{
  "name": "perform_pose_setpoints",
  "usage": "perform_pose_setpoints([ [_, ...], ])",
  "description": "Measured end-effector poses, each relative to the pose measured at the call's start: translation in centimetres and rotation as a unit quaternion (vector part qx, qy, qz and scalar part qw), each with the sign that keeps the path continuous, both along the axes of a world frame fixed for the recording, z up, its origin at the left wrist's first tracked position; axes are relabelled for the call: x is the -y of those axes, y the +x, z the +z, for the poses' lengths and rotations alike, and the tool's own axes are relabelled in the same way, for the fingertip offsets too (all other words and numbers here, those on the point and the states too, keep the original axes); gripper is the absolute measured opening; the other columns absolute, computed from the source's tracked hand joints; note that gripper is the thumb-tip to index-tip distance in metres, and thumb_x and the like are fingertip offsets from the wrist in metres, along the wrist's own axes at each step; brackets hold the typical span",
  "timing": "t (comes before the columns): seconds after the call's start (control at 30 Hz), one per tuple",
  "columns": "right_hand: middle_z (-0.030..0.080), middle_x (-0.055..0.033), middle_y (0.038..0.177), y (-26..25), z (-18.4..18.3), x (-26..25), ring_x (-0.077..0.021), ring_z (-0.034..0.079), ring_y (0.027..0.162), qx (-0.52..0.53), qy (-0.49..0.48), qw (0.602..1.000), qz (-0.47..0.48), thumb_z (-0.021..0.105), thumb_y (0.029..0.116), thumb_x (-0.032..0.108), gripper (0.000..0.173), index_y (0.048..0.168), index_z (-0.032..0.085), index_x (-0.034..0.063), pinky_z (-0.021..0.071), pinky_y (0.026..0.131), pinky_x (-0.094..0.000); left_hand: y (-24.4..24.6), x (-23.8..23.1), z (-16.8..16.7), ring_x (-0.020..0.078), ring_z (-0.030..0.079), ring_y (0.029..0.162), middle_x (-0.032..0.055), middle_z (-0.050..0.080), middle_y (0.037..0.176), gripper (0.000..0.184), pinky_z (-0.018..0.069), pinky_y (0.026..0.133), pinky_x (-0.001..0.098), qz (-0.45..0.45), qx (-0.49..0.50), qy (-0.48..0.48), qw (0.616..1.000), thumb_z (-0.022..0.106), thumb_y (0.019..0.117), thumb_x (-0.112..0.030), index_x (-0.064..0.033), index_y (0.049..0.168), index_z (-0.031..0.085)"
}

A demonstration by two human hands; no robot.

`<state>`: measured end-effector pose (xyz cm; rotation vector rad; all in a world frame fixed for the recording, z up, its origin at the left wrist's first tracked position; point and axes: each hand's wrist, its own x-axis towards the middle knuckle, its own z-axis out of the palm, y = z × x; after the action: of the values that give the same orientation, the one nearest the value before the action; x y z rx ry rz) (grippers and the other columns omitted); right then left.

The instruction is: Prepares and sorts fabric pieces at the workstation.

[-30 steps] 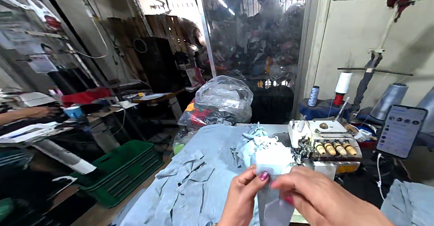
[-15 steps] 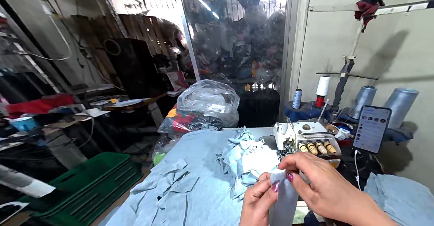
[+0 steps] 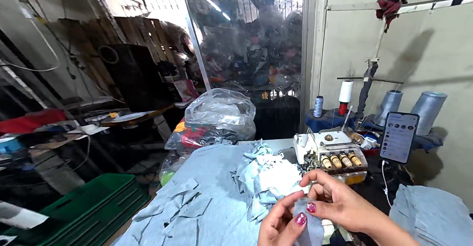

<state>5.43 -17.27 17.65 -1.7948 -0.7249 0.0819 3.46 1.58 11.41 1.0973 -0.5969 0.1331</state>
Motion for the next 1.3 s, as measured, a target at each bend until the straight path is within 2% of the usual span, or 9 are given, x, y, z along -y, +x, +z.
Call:
perform_pose_setpoints([
  [0.1, 0.065, 0.0108, 0.088, 0.6, -1.2, -0.1, 0.0039, 0.062, 0.078, 0.03, 0.106, 0.994, -0.026, 0.063, 0.0959, 0.01, 0.015, 0.111, 0.062, 0.0086, 0.0537, 0.073, -0.0167, 0.4, -0.4, -0.6, 0.0078, 0.07, 0.093, -0.0027, 0.071, 0.104, 0.057, 0.0585, 0.087, 0.0304, -0.062, -0.072, 0.021, 0.995, 0.063, 0.0914, 0.0, 0.0044, 0.142, 0.039],
  [0.23, 0.071, 0.0033, 0.094, 2.7, -6.3, 1.7, 0.0007, 0.064, 0.084, 0.097, 0.106, 0.963, -0.228, 0.056, 0.0951, 0.003, 0.018, 0.096, 0.074, 0.0056, 0.0544, 0.075, -0.0178, 2.5, -0.4, -3.3, 0.0125, 0.07, 0.079, 0.0031, 0.071, 0.089, 0.038, 0.06, 0.078, 0.0335, -0.041, -0.252, 0.057, 0.965, 0.054, 0.0951, 0.004, 0.0038, 0.133, 0.053],
  [0.43, 0.072, -0.0052, 0.099, 5.4, -11.6, 0.6, -0.0082, 0.067, 0.077, -0.054, 0.047, 0.911, -0.406, 0.052, 0.0977, 0.004, 0.024, 0.107, 0.074, 0.004, 0.0561, 0.067, -0.0266, 9.8, -0.3, -5.6, 0.0046, 0.054, 0.06, -0.0053, 0.054, 0.067, 0.021, 0.0479, 0.06, 0.0238, 0.169, -0.192, 0.218, 0.942, 0.061, 0.0911, -0.002, 0.0007, 0.112, 0.064],
  [0.57, 0.066, -0.0036, 0.074, 6.4, -11.6, -0.8, -0.008, 0.059, 0.053, -0.074, 0.062, 0.898, -0.43, 0.055, 0.0972, 0.005, 0.022, 0.114, 0.069, 0.0019, 0.0513, 0.05, -0.0257, 11.8, -0.9, -5.2, 0.0056, 0.061, 0.071, -0.0024, 0.063, 0.076, 0.015, 0.0519, 0.068, 0.0245, 0.189, -0.203, 0.23, 0.933, 0.061, 0.0906, 0.001, -0.0018, 0.104, 0.067],
  [0.77, 0.059, 0.0009, 0.065, 7.2, -12.9, -1.8, -0.005, 0.056, 0.051, -0.009, 0.076, 0.875, -0.479, 0.06, 0.0932, 0.005, 0.019, 0.11, 0.069, 0.001, 0.0503, 0.048, -0.0243, 13.3, -1.5, -5.6, 0.0066, 0.066, 0.077, 0.0014, 0.07, 0.086, 0.015, 0.0547, 0.071, 0.0239, 0.177, -0.216, 0.206, 0.938, 0.057, 0.0921, 0.003, -0.0012, 0.103, 0.067],
  [0.97, 0.066, -0.0068, 0.074, 5.3, -13.2, -1.5, -0.0093, 0.062, 0.057, 0.065, 0.072, 0.878, -0.469, 0.059, 0.0943, 0.004, 0.022, 0.112, 0.067, -0.006, 0.0539, 0.052, -0.0275, 15.8, -1.3, -4.5, 0.0119, 0.066, 0.084, 0.007, 0.069, 0.093, 0.011, 0.0553, 0.076, 0.0285, 0.185, -0.255, 0.191, 0.93, 0.059, 0.0967, 0.0, 0.0013, 0.101, 0.068],
  [1.07, 0.068, -0.0022, 0.084, 3.0, -13.0, -2.9, 0.003, 0.062, 0.066, 0.152, 0.126, 0.882, -0.428, 0.056, 0.0959, 0.002, 0.02, 0.11, 0.064, -0.0101, 0.0548, 0.059, -0.0155, 14.7, -2.2, -4.8, 0.0161, 0.066, 0.086, 0.0107, 0.069, 0.098, 0.017, 0.0555, 0.076, 0.0336, 0.21, -0.27, 0.136, 0.93, 0.06, 0.0978, -0.001, 0.0011, 0.115, 0.064],
  [1.2, 0.067, 0.005, 0.092, 0.5, -14.1, -6.3, 0.0066, 0.064, 0.08, 0.249, 0.121, 0.922, -0.271, 0.054, 0.1057, 0.016, 0.01, 0.108, 0.063, 0.0125, 0.0554, 0.074, -0.0131, 7.4, -6.2, -6.4, 0.0202, 0.062, 0.118, 0.0159, 0.057, 0.138, 0.056, 0.055, 0.096, 0.0367, 0.265, -0.135, 0.115, 0.948, 0.061, 0.093, -0.011, 0.002, 0.145, 0.045],
  [1.3, 0.072, -0.0087, 0.09, -0.1, -14.1, -10.0, -0.0106, 0.069, 0.086, 0.247, 0.046, 0.961, -0.116, 0.057, 0.0998, 0.008, 0.017, 0.103, 0.073, 0.0045, 0.057, 0.082, -0.0245, -1.5, -8.7, -9.8, 0.0121, 0.069, 0.097, 0.0058, 0.069, 0.113, 0.038, 0.059, 0.086, 0.0323, 0.294, -0.143, 0.068, 0.943, 0.06, 0.0958, -0.007, 0.0078, 0.13, 0.054],
])
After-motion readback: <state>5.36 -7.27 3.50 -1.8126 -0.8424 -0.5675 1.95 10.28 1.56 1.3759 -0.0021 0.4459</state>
